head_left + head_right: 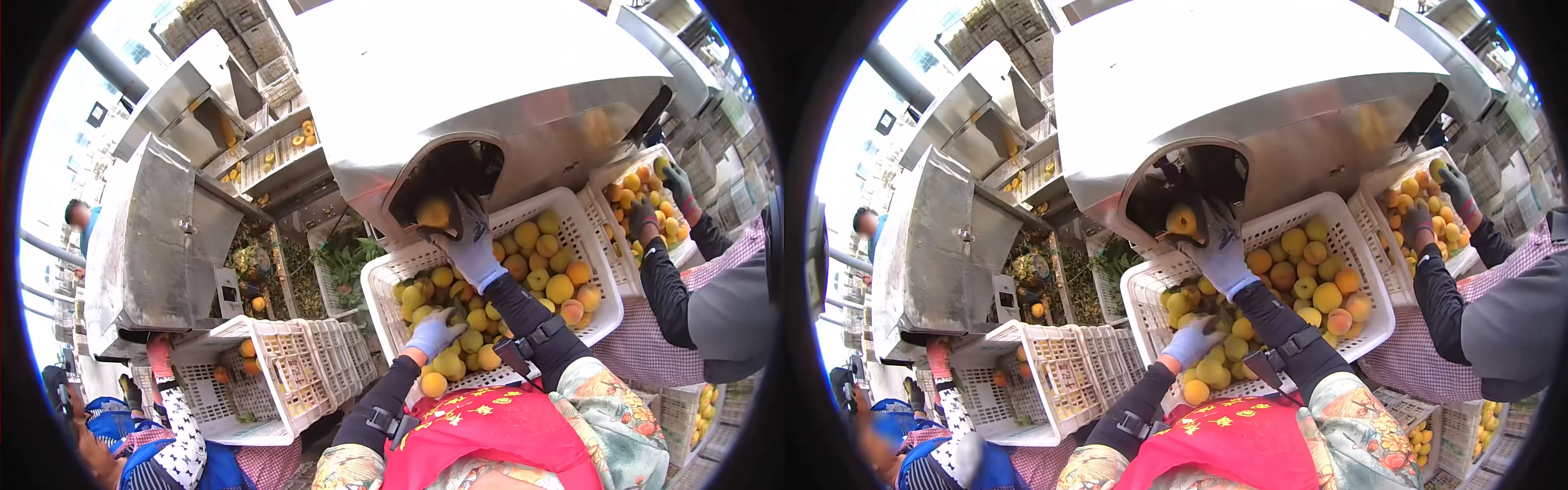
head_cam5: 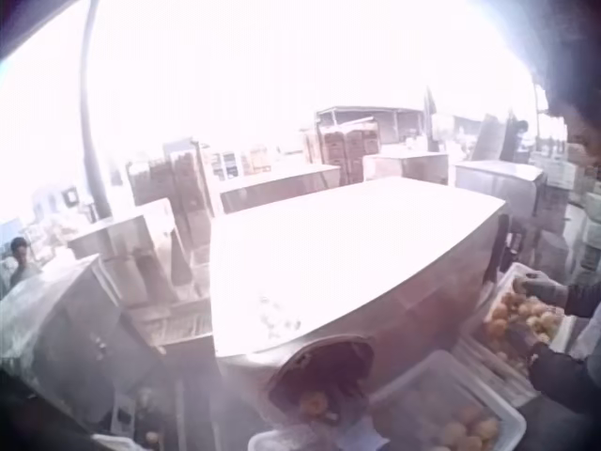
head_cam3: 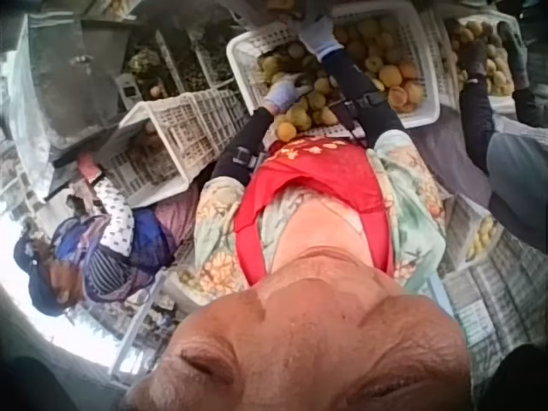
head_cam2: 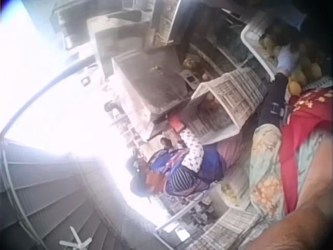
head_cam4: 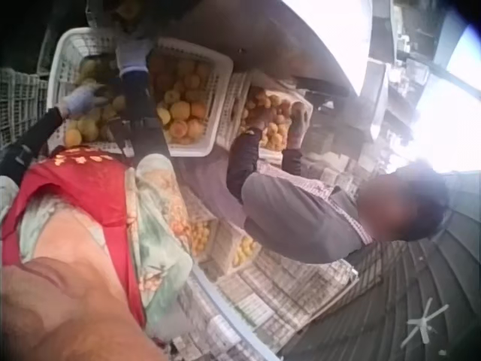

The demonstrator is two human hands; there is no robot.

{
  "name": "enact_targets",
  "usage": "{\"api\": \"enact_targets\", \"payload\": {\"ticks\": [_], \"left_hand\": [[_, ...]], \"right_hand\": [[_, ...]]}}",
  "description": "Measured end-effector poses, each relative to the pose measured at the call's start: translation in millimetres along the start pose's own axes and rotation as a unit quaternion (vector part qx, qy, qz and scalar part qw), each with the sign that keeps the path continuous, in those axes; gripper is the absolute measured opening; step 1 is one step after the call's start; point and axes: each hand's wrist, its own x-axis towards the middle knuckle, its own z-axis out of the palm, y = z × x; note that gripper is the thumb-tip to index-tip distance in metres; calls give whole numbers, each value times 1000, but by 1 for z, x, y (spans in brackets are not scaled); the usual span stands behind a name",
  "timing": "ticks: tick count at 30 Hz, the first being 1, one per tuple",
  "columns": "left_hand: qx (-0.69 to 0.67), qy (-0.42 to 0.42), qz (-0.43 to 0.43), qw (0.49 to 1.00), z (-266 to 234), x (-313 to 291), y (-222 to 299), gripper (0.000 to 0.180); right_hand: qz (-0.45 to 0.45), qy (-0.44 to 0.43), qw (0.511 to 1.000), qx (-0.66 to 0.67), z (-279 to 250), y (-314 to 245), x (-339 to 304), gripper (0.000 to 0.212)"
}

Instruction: The recorder is sorting peaches from a basket and feeding them into a machine or placing them in another container for processing.

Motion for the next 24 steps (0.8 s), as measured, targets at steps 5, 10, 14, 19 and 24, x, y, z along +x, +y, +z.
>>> {"api": "enact_targets", "payload": {"ticks": [5,10,14,19,24], "left_hand": [[228,-263,45,936,45,-4,9,92],[393,-315,121,855,53,-24,23,80],[378,-277,89,879,73,-42,24,56],[-3,-193,18,981,34,-15,9,55],[-746,-78,-145,645,-3,-11,28,71]], "right_hand": [[-100,41,991,-78,20,27,54,72],[-114,17,992,56,-51,5,35,51],[-29,-458,869,-185,-53,71,-68,51],[16,-549,804,-228,-50,132,-135,73],[345,-336,824,298,-64,88,-98,71]]}}
